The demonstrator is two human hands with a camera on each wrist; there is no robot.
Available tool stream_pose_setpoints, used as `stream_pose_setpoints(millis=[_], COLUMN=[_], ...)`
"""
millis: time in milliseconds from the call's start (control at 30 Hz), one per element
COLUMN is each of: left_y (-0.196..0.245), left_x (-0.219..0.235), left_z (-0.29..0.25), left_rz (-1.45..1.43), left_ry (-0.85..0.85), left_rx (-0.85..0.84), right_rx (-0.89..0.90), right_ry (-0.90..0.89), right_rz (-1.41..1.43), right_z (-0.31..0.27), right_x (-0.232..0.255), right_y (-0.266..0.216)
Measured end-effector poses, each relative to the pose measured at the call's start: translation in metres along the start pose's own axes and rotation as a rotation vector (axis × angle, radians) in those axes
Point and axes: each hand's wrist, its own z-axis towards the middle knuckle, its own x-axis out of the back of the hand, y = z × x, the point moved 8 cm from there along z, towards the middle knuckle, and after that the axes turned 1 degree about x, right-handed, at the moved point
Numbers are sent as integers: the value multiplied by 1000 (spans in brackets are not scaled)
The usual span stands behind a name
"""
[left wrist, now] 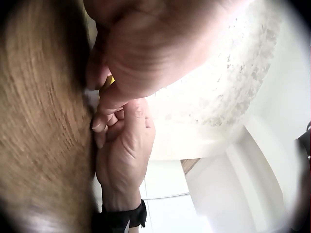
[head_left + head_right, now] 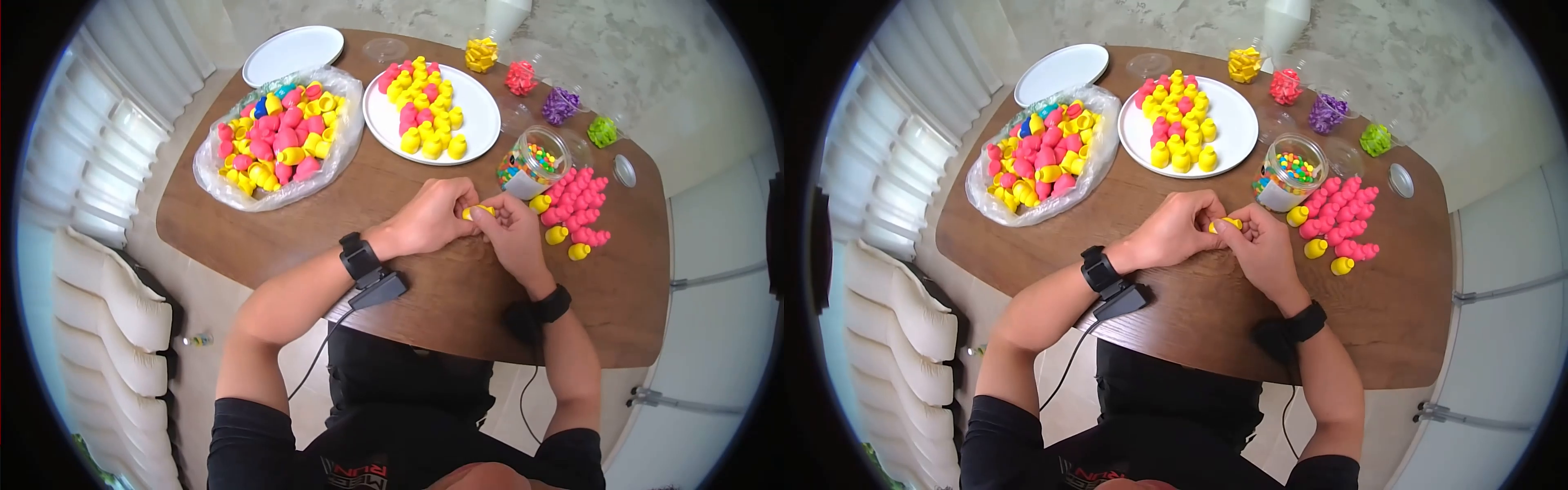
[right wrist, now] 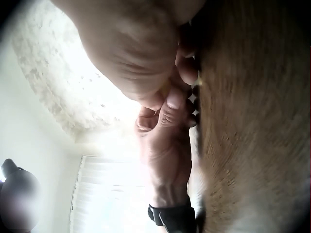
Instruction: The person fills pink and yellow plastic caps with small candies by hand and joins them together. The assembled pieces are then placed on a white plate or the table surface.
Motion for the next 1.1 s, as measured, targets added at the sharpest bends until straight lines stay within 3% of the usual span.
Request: stream_pose_setpoints(millis=[200, 400, 700, 967, 1100], left_y=[-4, -21, -22, -26, -17], left_x=[-1, -7, -11, 3, 13], left_z=[1, 3, 7, 12, 10], left_rz=[-83, -446, -516, -486, -573], left_ry=[-47, -147, -122, -46, 22], left_rx=[60, 189, 76, 134, 151], right_rx=[-4, 20, -29, -24, 35], right_ry=[-39, -22, 5, 91, 38], right_rz=[91, 129, 271, 322, 267], right_z=[0, -1, 3, 4, 3], right_x=[0, 5, 11, 11, 5], right_y=[-4, -6, 2, 1, -5])
